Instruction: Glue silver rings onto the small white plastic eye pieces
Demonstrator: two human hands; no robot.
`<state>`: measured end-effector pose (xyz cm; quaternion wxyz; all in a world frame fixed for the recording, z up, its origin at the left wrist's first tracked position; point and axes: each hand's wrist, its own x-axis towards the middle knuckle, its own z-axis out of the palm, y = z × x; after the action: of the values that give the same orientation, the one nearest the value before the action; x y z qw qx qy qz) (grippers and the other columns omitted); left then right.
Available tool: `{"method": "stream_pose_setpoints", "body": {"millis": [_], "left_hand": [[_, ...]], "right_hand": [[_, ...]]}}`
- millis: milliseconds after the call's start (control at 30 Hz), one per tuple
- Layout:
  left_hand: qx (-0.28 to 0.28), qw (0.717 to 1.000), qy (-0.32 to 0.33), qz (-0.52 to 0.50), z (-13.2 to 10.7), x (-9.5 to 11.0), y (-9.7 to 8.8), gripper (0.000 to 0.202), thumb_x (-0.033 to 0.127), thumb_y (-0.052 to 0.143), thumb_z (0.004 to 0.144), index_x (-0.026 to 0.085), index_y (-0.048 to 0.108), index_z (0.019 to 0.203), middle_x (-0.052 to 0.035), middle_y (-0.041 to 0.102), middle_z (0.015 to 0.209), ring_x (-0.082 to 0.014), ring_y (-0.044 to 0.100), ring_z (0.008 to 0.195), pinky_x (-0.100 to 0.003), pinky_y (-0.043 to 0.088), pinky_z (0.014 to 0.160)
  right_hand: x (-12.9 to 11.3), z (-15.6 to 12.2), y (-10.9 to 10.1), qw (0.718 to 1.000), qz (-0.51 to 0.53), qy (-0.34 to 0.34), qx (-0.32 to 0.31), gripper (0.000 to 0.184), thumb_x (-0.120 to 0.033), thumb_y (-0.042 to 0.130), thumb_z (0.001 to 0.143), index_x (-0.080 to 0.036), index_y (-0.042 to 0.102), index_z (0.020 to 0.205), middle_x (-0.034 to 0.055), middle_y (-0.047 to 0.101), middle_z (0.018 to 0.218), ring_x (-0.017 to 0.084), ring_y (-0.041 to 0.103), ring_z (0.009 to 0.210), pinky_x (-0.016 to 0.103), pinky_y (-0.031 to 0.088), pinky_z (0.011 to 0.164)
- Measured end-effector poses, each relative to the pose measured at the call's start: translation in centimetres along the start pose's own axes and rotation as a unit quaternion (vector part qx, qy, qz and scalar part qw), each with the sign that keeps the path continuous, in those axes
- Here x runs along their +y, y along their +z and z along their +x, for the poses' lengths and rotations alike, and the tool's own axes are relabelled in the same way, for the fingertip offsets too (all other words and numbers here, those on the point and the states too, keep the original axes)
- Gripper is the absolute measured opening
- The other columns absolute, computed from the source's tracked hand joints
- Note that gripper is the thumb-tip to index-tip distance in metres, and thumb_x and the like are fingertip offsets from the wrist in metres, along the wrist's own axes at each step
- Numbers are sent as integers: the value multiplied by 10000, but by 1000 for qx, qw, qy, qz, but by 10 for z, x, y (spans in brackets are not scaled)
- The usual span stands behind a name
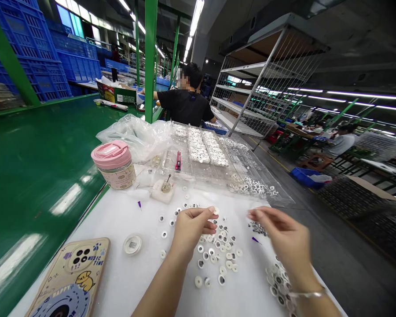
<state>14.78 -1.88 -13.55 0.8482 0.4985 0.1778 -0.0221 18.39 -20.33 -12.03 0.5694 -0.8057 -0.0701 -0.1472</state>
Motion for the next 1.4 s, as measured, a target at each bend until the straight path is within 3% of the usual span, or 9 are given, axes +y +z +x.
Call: {"method": "stream_pose_setpoints", "body": {"millis": [133,200,333,400,467,567,667,767,1400], "left_hand": [[-8,1000,-15,-11,1,-4,-2,302,324,680,679,39,634,765,-142,628,838,-94,541,545,-191,497,499],[-20,999,-39,-25,1,-5,-4,312,327,684,677,42,619,786,-145,626,855,-85,535,545,-176,484,487],[-34,993,-91,-62,0,-5,-3,296,297,695,672,55,577,795,-149,624,882,-73,527,537,-171,476,490],[-41,992,-102,-68,-1,-5,-2,288,289,698,668,61,574,792,-145,623,888,-74,529,540,-176,477,499],[-53,993,-93,-53,-3,-5,1,280,299,694,669,61,589,773,-142,622,894,-75,532,542,-178,477,503],[-92,995,-43,-8,-7,-6,4,290,333,687,671,59,624,739,-128,629,815,-83,534,529,-176,469,493],[-144,989,10,23,-13,-7,7,306,370,672,681,70,639,732,-83,598,589,-100,529,484,-189,464,492],[-182,982,43,29,-19,-8,9,293,366,659,696,79,644,751,-62,571,520,-111,527,465,-204,460,490],[-259,966,27,7,-17,-17,8,96,167,664,699,110,588,717,-30,589,597,-107,553,500,-197,467,490]], "right_hand": [[15,10,-81,963,-167,33,209,245,-395,580,700,-164,588,780,119,632,794,213,619,686,341,492,675],[26,13,-118,887,-423,112,147,219,-424,585,660,-212,546,695,101,622,697,244,576,617,380,438,576],[40,8,-152,817,-535,206,56,291,-515,448,733,-243,551,718,90,611,672,237,518,530,374,400,517],[38,2,-141,825,-527,195,62,381,-563,398,752,-221,557,697,97,595,648,245,527,543,382,407,532],[29,-5,-115,884,-454,88,72,361,-540,510,706,-194,539,804,82,604,719,224,562,621,346,439,561],[6,-15,-62,960,-246,-54,-118,390,-400,533,767,-179,496,1086,86,600,923,160,580,731,257,482,581],[-14,-19,-20,940,-168,-194,-225,355,-258,554,783,-207,524,1133,77,583,1022,143,575,841,285,482,767],[-19,-17,0,930,-82,-255,-251,333,-156,591,751,-235,579,1074,51,613,972,150,581,873,288,493,761],[-11,-27,-3,896,-75,-374,-227,572,-19,572,719,-246,456,1231,52,592,944,141,543,861,298,478,729]]}}
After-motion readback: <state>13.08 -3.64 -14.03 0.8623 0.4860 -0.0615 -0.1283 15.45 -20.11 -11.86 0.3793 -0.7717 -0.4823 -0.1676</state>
